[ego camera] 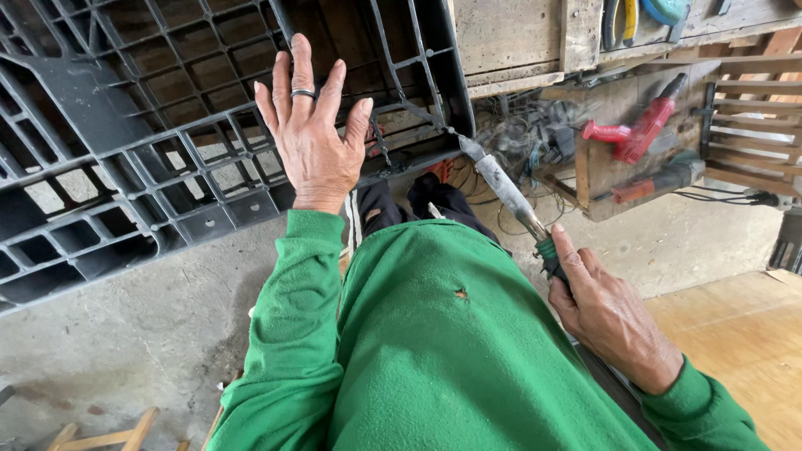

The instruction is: The person uses a soldering iron to melt and fuse a broken corner of a black plastic crate, then switches to an angle grinder to smooth the repaired area. The person repeatedly applies heat and grinds the same region to blend the repair.

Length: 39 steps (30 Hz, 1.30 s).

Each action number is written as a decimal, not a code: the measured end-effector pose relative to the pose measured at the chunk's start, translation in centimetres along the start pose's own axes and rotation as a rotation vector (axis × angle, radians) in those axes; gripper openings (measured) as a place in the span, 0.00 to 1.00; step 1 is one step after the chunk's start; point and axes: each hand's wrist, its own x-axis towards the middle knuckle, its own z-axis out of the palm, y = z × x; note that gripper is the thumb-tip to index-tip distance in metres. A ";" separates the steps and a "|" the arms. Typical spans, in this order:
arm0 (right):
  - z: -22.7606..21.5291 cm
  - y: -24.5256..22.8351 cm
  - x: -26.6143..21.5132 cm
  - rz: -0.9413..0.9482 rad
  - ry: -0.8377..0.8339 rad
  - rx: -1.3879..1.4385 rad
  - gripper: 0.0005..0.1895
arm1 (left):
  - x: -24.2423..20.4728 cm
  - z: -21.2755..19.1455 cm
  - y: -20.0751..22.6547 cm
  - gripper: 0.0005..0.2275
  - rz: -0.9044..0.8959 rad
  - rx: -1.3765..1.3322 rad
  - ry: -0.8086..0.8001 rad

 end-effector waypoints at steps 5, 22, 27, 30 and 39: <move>0.2 -0.4 0.0 0.160 -0.048 0.453 0.38 | 0.1 -0.8 0.1 0.20 -0.006 -0.039 -0.038; 6.0 -9.7 -1.7 0.548 -0.197 2.842 0.30 | 1.9 -2.0 1.9 0.15 0.002 -0.006 -0.234; 6.8 -10.8 -0.7 0.279 -0.065 3.224 0.29 | 2.0 -1.4 1.8 0.14 0.028 0.021 -0.213; 6.9 -11.0 -0.9 0.250 -0.004 3.279 0.30 | 1.8 -1.5 1.7 0.13 0.054 0.009 -0.218; 5.2 -10.8 -2.6 0.457 0.122 1.214 0.36 | 1.6 -1.1 1.7 0.14 0.037 0.005 -0.192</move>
